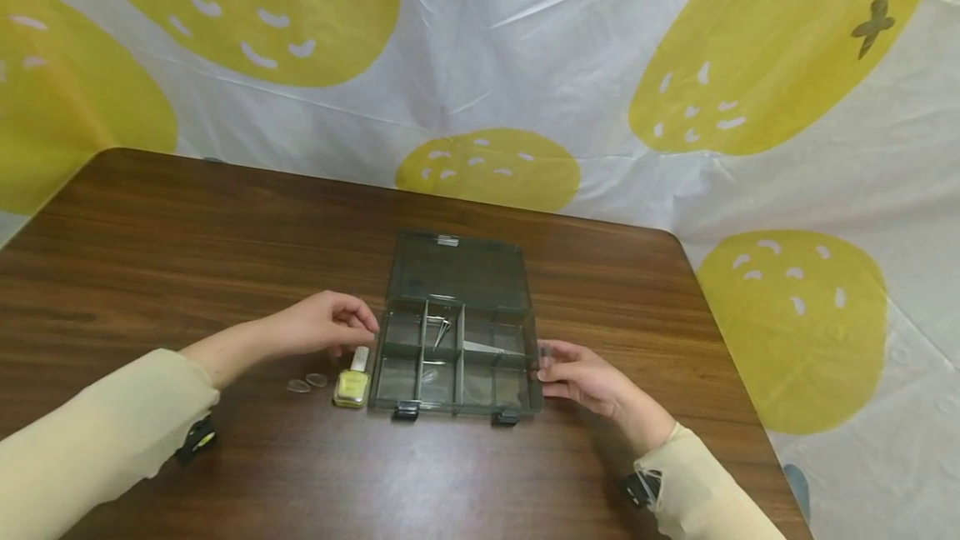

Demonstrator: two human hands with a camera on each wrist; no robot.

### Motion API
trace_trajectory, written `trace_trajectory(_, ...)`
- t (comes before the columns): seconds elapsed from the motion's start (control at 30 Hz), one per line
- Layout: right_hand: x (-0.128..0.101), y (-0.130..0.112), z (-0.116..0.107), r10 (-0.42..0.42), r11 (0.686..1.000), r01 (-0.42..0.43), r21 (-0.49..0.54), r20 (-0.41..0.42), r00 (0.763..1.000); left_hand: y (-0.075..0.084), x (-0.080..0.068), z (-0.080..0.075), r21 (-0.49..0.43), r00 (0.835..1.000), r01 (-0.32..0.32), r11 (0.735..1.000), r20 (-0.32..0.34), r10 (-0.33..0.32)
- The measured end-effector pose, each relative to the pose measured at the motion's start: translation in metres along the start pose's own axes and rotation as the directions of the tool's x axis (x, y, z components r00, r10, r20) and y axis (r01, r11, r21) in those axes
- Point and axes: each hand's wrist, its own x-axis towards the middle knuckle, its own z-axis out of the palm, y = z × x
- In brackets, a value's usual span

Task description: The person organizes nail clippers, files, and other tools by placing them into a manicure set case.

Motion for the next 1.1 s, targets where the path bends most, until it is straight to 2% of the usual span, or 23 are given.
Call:
trace_trajectory(0.33, 0.003, 0.001, -0.003, 0.0, 1.0, 0.0, 0.002, 0.0, 1.0, -0.027, -0.018, -0.014, 0.064, 0.999, 0.027, 0.998, 0.016, -0.028)
trace_trajectory(0.47, 0.003, 0.001, -0.004, -0.003, 1.0, 0.003, 0.008, 0.001, 1.0, -0.036, -0.024, -0.016, 0.084, 1.0, -0.002, 0.996, 0.011, 0.001)
trace_trajectory(0.6, 0.002, 0.0, -0.005, 0.004, 1.0, -0.004, -0.006, -0.007, 1.0, -0.041, -0.027, -0.015, 0.099, 0.999, -0.043, 0.994, 0.014, 0.042)
trace_trajectory(0.8, 0.001, -0.001, -0.005, 0.007, 1.0, -0.007, -0.009, -0.012, 1.0, -0.045, -0.028, -0.011, 0.124, 0.998, -0.061, 0.99, 0.013, 0.06)
trace_trajectory(1.1, 0.0, 0.0, -0.006, 0.001, 1.0, -0.001, -0.005, 0.0, 1.0, -0.043, -0.029, -0.003, 0.233, 0.997, -0.077, 0.969, -0.012, 0.082)
